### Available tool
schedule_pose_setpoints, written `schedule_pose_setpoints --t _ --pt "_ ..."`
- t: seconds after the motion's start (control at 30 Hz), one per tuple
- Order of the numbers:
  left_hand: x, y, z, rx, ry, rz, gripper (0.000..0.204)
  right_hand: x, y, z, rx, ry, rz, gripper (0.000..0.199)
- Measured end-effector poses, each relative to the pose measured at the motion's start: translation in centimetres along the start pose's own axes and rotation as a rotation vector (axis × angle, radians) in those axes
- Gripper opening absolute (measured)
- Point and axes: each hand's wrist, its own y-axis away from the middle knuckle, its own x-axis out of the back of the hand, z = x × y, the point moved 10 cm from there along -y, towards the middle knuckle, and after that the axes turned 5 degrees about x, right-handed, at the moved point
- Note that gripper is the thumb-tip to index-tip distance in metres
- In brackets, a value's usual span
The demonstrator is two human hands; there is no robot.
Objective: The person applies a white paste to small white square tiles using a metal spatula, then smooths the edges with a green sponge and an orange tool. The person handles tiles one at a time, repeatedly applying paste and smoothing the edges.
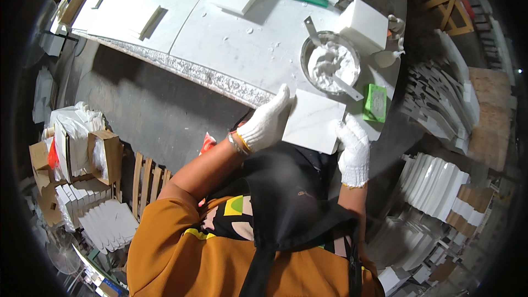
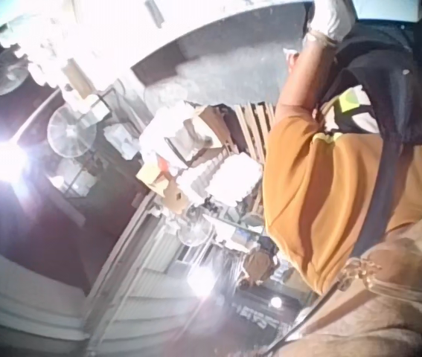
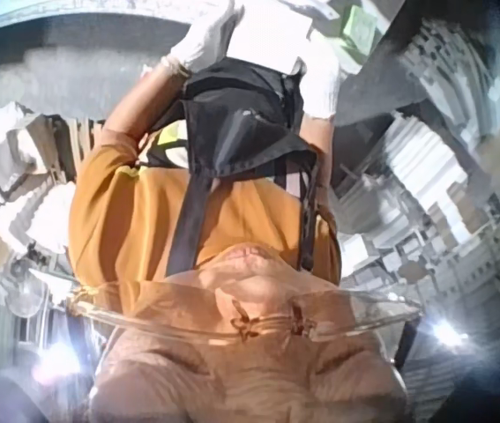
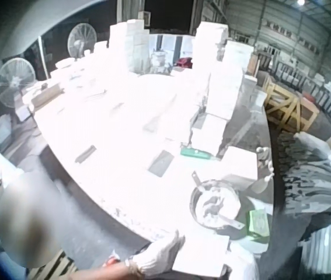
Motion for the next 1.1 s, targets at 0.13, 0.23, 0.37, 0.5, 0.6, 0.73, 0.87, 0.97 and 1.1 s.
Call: schedule_pose_setpoints --t 0.13,0.23,0.37,0.5,0.6,0.73,0.87,0.97,1.1 --pt "-1.7 0.5 0.8 0.013 -0.058 -0.215 0.087 -0.7 -0.6 0.3 -0.061 -0.069 -0.052 0.041" --pt "-2.2 1.7 1.7 -0.006 -0.035 -0.231 0.088 -2.0 -0.8 -0.2 -0.057 -0.096 -0.073 0.043" --pt "-2.4 3.1 2.6 -0.024 -0.039 -0.187 0.089 -2.7 -1.1 0.0 -0.031 -0.047 -0.076 0.032" --pt "-0.1 3.4 2.2 -0.004 -0.101 -0.147 0.092 -3.8 -1.4 -0.2 -0.026 -0.062 -0.099 0.031" --pt "4.7 2.7 0.1 0.040 -0.102 0.017 0.081 -4.4 -1.6 0.0 -0.018 -0.095 -0.096 0.031" --pt "1.2 5.4 2.6 -0.128 -0.320 -0.164 0.056 -5.0 -2.2 0.4 -0.017 -0.091 -0.105 0.033" --pt "2.4 5.9 4.4 -0.216 -0.274 -0.020 0.032 -6.1 -2.1 1.3 0.074 0.037 -0.121 0.037" --pt "2.7 6.0 6.0 -0.316 -0.257 0.003 0.027 -7.5 -0.3 3.0 -0.142 0.039 -0.296 0.052" --pt "4.2 6.1 8.7 -0.393 -0.134 0.022 0.027 -6.7 0.9 3.8 -0.253 0.088 -0.258 0.046"
